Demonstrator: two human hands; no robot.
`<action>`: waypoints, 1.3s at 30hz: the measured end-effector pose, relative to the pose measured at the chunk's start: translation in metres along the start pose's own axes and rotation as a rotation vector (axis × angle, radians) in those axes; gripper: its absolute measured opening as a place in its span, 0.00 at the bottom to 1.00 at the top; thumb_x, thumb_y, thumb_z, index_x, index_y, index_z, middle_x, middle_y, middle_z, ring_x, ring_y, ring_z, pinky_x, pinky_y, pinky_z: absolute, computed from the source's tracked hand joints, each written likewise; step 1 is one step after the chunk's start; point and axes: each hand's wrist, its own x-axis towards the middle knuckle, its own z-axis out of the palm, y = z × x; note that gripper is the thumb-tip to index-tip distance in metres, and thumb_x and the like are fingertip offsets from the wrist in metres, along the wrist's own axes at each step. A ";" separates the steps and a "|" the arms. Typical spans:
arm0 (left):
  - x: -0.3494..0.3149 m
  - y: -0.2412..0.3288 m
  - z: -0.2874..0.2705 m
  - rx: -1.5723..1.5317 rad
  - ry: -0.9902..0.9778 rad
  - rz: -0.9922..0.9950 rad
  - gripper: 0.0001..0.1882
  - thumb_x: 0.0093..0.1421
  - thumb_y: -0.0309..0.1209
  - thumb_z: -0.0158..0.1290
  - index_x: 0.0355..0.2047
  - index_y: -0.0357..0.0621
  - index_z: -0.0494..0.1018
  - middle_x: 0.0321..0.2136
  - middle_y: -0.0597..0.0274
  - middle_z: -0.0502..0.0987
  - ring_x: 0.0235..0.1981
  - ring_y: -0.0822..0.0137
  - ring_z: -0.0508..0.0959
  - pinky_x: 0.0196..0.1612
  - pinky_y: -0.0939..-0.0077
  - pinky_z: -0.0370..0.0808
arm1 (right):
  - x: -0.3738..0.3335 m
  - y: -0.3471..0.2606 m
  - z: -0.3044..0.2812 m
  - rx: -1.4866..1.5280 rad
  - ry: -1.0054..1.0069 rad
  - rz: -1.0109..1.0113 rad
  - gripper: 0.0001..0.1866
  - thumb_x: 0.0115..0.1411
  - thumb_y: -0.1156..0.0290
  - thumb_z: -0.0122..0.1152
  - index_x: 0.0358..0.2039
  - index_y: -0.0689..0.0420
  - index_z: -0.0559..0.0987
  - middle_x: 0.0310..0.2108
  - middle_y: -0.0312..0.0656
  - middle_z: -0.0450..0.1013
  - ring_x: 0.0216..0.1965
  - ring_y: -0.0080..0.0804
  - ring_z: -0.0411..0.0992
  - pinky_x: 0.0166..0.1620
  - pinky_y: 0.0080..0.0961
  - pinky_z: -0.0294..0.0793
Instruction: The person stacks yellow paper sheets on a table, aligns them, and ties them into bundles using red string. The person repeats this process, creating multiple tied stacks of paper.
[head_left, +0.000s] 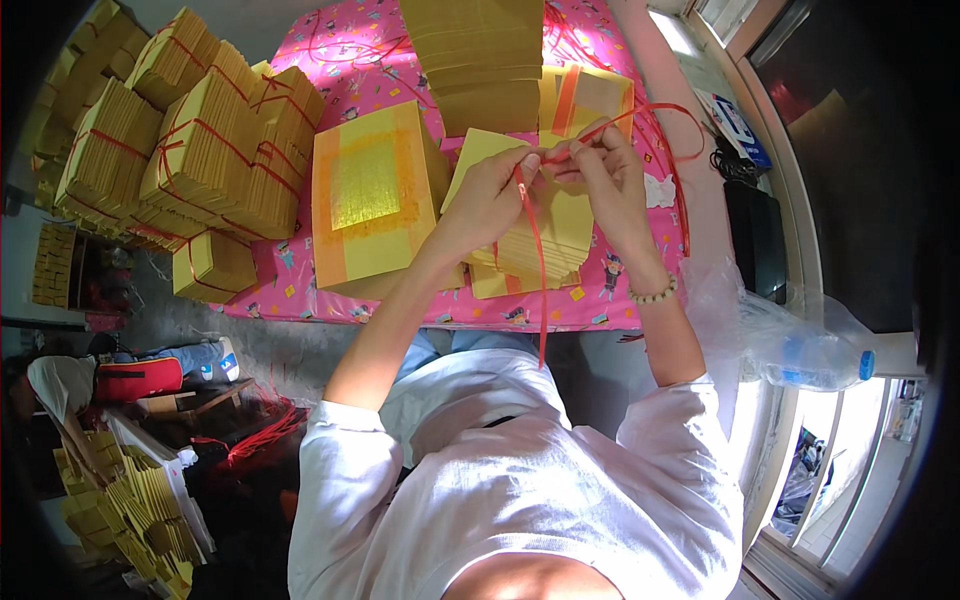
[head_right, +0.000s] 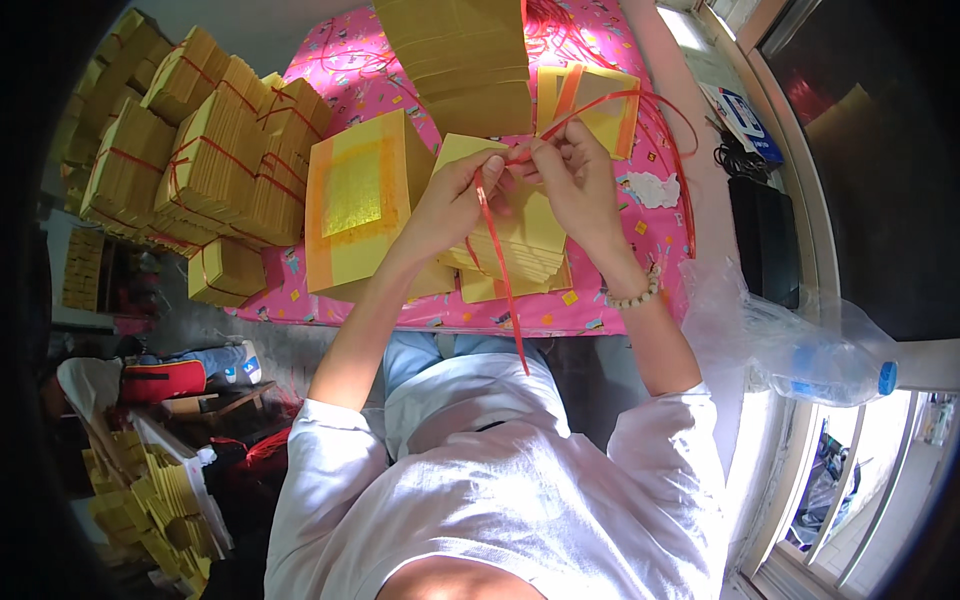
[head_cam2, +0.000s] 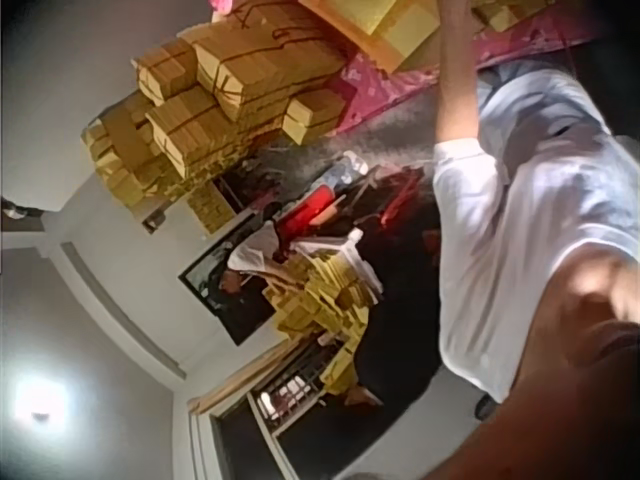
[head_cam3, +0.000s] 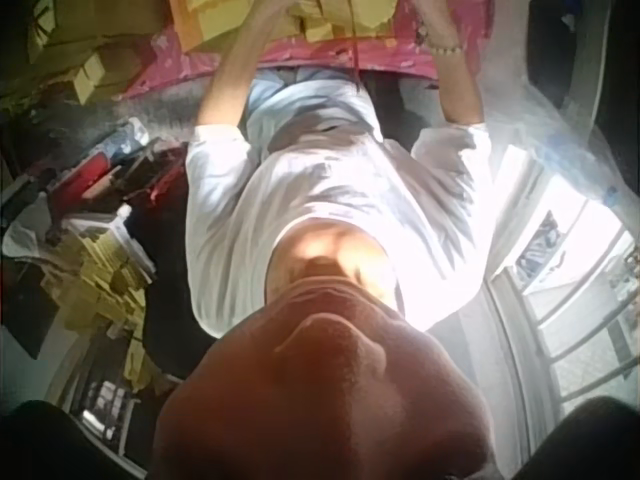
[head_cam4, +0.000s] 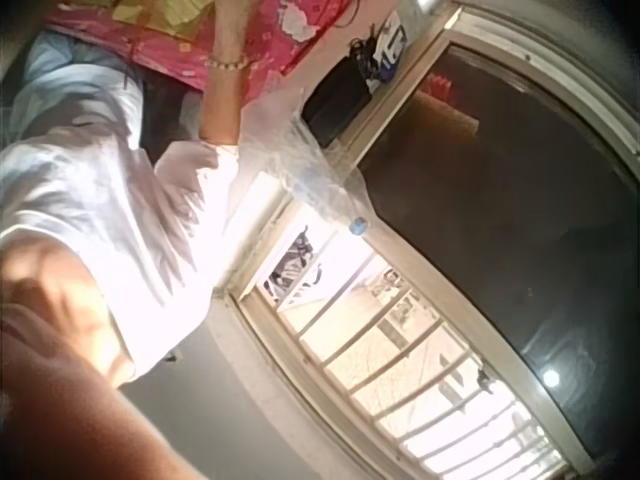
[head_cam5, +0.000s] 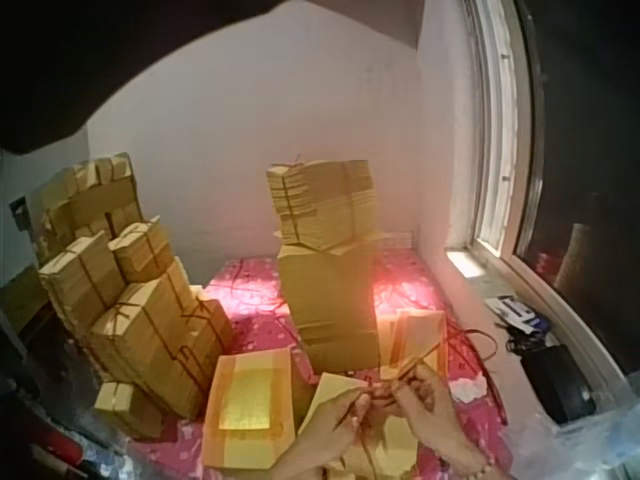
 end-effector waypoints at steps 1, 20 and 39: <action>-0.001 0.003 0.001 -0.003 -0.005 -0.017 0.23 0.69 0.44 0.39 0.51 0.38 0.70 0.30 0.65 0.73 0.27 0.75 0.75 0.33 0.79 0.72 | -0.001 -0.002 0.000 0.009 -0.003 0.025 0.05 0.64 0.73 0.47 0.34 0.60 0.70 0.30 0.42 0.75 0.31 0.26 0.76 0.37 0.20 0.76; -0.023 0.019 -0.004 0.710 0.198 0.456 0.15 0.57 0.24 0.51 0.45 0.41 0.74 0.41 0.54 0.75 0.39 0.54 0.75 0.43 0.63 0.72 | 0.028 0.046 -0.014 -0.447 0.113 -0.108 0.07 0.61 0.72 0.53 0.30 0.58 0.66 0.20 0.39 0.69 0.22 0.24 0.71 0.27 0.24 0.70; -0.046 -0.003 -0.024 0.516 0.006 0.326 0.11 0.62 0.24 0.48 0.44 0.43 0.75 0.45 0.58 0.77 0.55 0.53 0.71 0.62 0.54 0.60 | 0.039 0.078 -0.011 -0.658 0.164 -0.086 0.06 0.61 0.74 0.49 0.30 0.60 0.63 0.18 0.41 0.64 0.20 0.23 0.61 0.25 0.24 0.63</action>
